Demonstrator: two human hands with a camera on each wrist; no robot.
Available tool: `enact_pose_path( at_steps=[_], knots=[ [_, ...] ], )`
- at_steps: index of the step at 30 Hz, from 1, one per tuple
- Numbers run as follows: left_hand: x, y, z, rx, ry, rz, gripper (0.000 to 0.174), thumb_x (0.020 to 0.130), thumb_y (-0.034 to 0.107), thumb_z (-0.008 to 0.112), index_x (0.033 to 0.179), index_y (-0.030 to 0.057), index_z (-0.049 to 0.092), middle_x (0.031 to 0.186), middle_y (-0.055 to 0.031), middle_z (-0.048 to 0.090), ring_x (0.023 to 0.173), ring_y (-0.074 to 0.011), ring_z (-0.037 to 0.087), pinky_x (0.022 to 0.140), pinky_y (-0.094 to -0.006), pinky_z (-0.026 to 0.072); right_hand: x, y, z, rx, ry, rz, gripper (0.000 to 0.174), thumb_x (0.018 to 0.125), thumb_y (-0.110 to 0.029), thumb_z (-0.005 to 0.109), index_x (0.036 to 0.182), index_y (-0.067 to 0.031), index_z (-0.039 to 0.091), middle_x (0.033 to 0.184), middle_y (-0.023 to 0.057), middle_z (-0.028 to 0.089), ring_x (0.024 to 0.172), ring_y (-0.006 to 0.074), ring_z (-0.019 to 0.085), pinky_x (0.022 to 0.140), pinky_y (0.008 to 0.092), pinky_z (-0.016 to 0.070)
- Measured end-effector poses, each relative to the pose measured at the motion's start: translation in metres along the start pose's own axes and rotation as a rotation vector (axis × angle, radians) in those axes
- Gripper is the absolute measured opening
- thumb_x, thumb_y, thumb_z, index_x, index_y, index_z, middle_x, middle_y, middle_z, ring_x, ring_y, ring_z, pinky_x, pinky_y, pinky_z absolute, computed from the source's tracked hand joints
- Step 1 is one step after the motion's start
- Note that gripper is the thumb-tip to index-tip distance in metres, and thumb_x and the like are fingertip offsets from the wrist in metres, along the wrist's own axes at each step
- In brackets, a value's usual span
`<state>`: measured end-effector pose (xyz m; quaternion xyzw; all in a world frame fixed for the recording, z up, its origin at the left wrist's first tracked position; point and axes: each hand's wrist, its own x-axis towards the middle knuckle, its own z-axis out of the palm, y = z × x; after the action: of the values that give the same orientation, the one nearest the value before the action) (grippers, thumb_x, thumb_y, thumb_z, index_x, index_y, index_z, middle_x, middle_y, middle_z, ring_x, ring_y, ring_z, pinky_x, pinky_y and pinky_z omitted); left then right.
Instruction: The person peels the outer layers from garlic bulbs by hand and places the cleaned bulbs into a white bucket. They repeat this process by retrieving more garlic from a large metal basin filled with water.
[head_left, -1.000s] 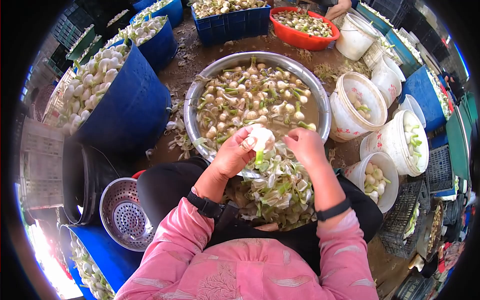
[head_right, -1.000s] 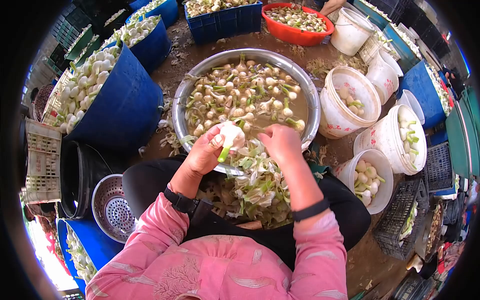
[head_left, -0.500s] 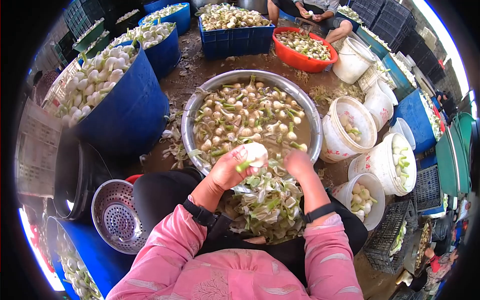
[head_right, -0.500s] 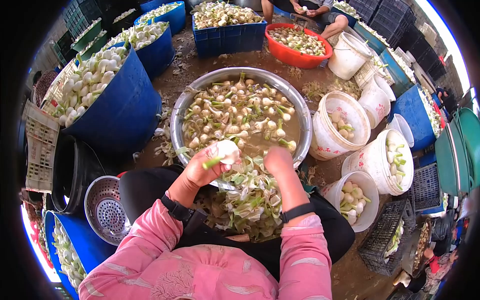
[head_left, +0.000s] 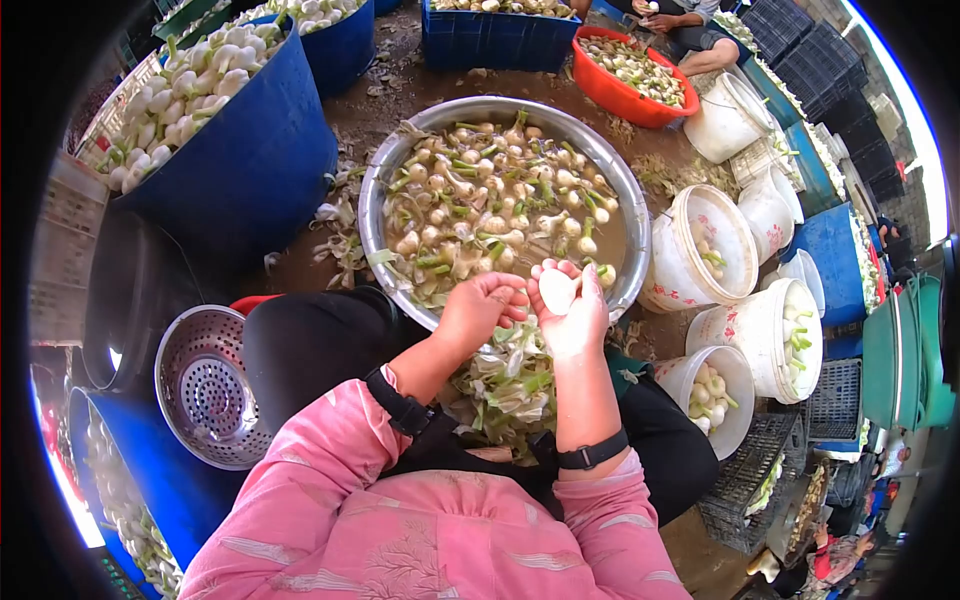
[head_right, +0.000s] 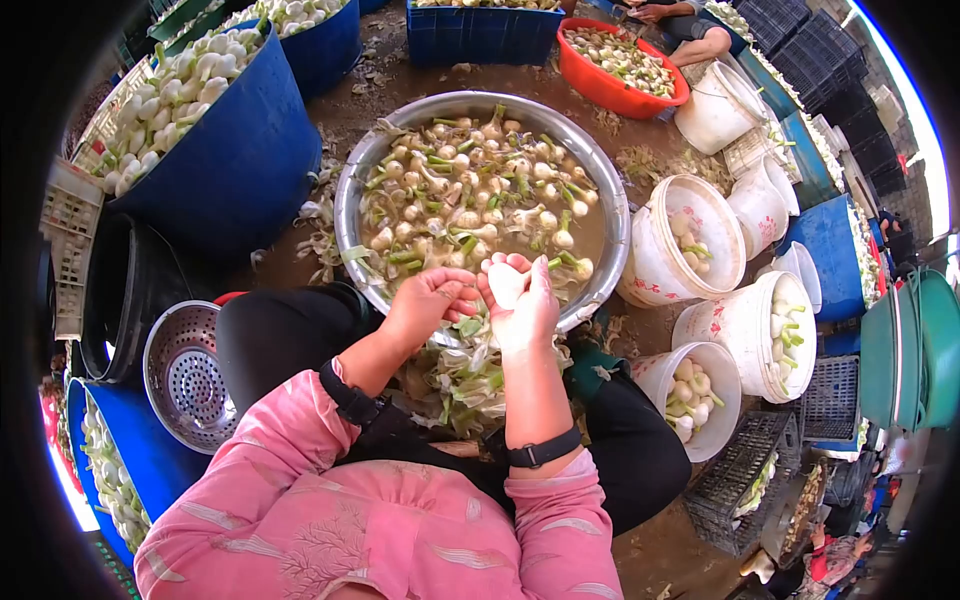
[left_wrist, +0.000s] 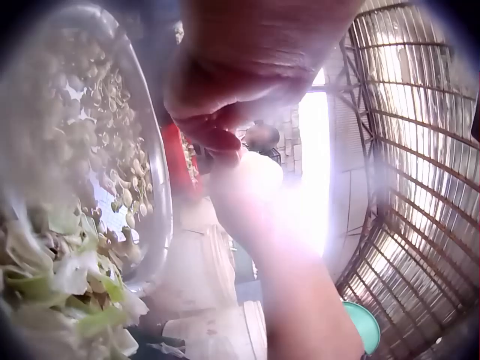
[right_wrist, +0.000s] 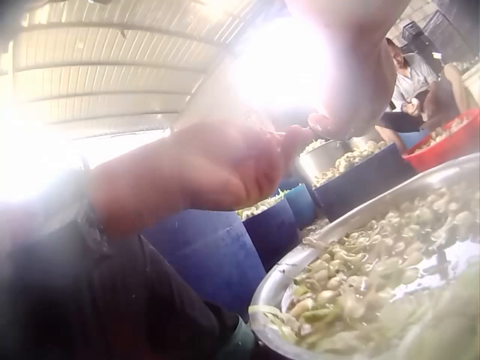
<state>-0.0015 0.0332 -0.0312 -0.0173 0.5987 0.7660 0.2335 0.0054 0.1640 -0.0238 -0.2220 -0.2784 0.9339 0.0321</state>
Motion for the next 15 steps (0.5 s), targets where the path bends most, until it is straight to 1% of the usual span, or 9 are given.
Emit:
enact_pose_path(
  at_steps=[1, 3, 5, 7, 8, 9, 12, 13, 15],
  knots=[
    [-0.001, 0.006, 0.001, 0.07, 0.003, -0.039, 0.029, 0.085, 0.027, 0.044, 0.09, 0.0, 0.052, 0.072, -0.0055, 0.057, 0.059, -0.0102, 0.055, 0.052, -0.0191, 0.0422, -0.001, -0.004, 0.0, 0.039, 0.022, 0.055, 0.036, 0.086, -0.036, 0.037, 0.078, -0.0036, 0.049, 0.082, 0.011, 0.055, 0.077, 0.0241, 0.054, 0.067, 0.0314, 0.0466],
    [-0.004, 0.017, 0.003, 0.214, 0.005, -0.114, 0.031, 0.084, 0.03, 0.046, 0.084, 0.0004, 0.052, 0.066, -0.0052, 0.056, 0.054, -0.0098, 0.054, 0.049, -0.0193, 0.0414, -0.001, -0.003, -0.003, -0.04, 0.005, -0.01, 0.036, 0.086, -0.036, 0.037, 0.079, -0.0032, 0.049, 0.082, 0.0111, 0.055, 0.077, 0.0246, 0.054, 0.067, 0.0324, 0.0464],
    [-0.003, 0.005, 0.007, 0.291, -0.07, -0.062, 0.031, 0.081, 0.031, 0.049, 0.078, 0.0002, 0.051, 0.059, -0.005, 0.053, 0.047, -0.0098, 0.051, 0.044, -0.0215, 0.0397, 0.001, 0.005, -0.01, -0.082, -0.067, -0.073, 0.035, 0.086, -0.035, 0.038, 0.08, -0.0028, 0.049, 0.082, 0.0113, 0.054, 0.077, 0.0251, 0.054, 0.066, 0.0337, 0.0464],
    [0.0, -0.005, 0.013, 0.297, -0.117, -0.045, 0.029, 0.079, 0.027, 0.051, 0.078, -0.0018, 0.051, 0.058, -0.0058, 0.053, 0.045, -0.0103, 0.05, 0.043, -0.0233, 0.0399, 0.004, 0.017, -0.018, -0.049, 0.006, -0.041, 0.035, 0.086, -0.034, 0.038, 0.078, -0.0021, 0.049, 0.081, 0.0123, 0.054, 0.075, 0.0251, 0.054, 0.066, 0.0334, 0.0464],
    [0.002, -0.008, 0.012, 0.271, -0.094, -0.071, 0.022, 0.078, 0.021, 0.048, 0.078, -0.0005, 0.051, 0.056, -0.0052, 0.052, 0.044, -0.0104, 0.049, 0.043, -0.0235, 0.0402, 0.004, 0.011, -0.016, -0.031, 0.188, 0.055, 0.035, 0.087, -0.033, 0.034, 0.08, -0.001, 0.047, 0.079, 0.0142, 0.054, 0.07, 0.0259, 0.054, 0.061, 0.0343, 0.0474],
    [0.003, -0.012, 0.01, 0.256, -0.067, -0.103, 0.02, 0.078, 0.02, 0.047, 0.078, 0.0, 0.051, 0.056, -0.0049, 0.052, 0.044, -0.0104, 0.049, 0.044, -0.0233, 0.0403, 0.013, 0.003, -0.026, 0.003, 0.232, 0.037, 0.035, 0.088, -0.033, 0.033, 0.082, -0.0007, 0.046, 0.077, 0.0144, 0.053, 0.068, 0.0261, 0.054, 0.06, 0.0346, 0.0476],
    [0.006, -0.016, 0.0, 0.204, 0.004, -0.161, 0.015, 0.077, 0.015, 0.044, 0.077, 0.0012, 0.05, 0.056, -0.0039, 0.051, 0.044, -0.01, 0.047, 0.045, -0.0227, 0.0403, 0.052, -0.056, -0.051, 0.125, 0.382, -0.03, 0.037, 0.088, -0.034, 0.025, 0.092, 0.0, 0.041, 0.075, 0.0152, 0.052, 0.063, 0.0263, 0.053, 0.051, 0.035, 0.0481],
    [0.007, -0.019, -0.002, 0.202, 0.017, -0.152, 0.015, 0.078, 0.015, 0.044, 0.077, 0.0012, 0.05, 0.057, -0.0039, 0.051, 0.045, -0.0099, 0.047, 0.045, -0.0227, 0.0404, 0.079, -0.085, -0.075, 0.164, 0.39, -0.121, 0.038, 0.088, -0.035, 0.026, 0.095, -0.0004, 0.04, 0.078, 0.0146, 0.051, 0.066, 0.0264, 0.053, 0.056, 0.0353, 0.0484],
    [0.012, -0.026, -0.002, 0.195, 0.024, -0.137, 0.015, 0.078, 0.015, 0.045, 0.076, 0.0014, 0.05, 0.058, -0.0039, 0.052, 0.046, -0.0096, 0.047, 0.045, -0.0226, 0.0404, 0.097, -0.149, -0.078, 0.124, 0.325, -0.367, 0.041, 0.087, -0.037, 0.028, 0.102, -0.0008, 0.039, 0.088, 0.0131, 0.051, 0.077, 0.0266, 0.051, 0.068, 0.0377, 0.0464]
  ],
)
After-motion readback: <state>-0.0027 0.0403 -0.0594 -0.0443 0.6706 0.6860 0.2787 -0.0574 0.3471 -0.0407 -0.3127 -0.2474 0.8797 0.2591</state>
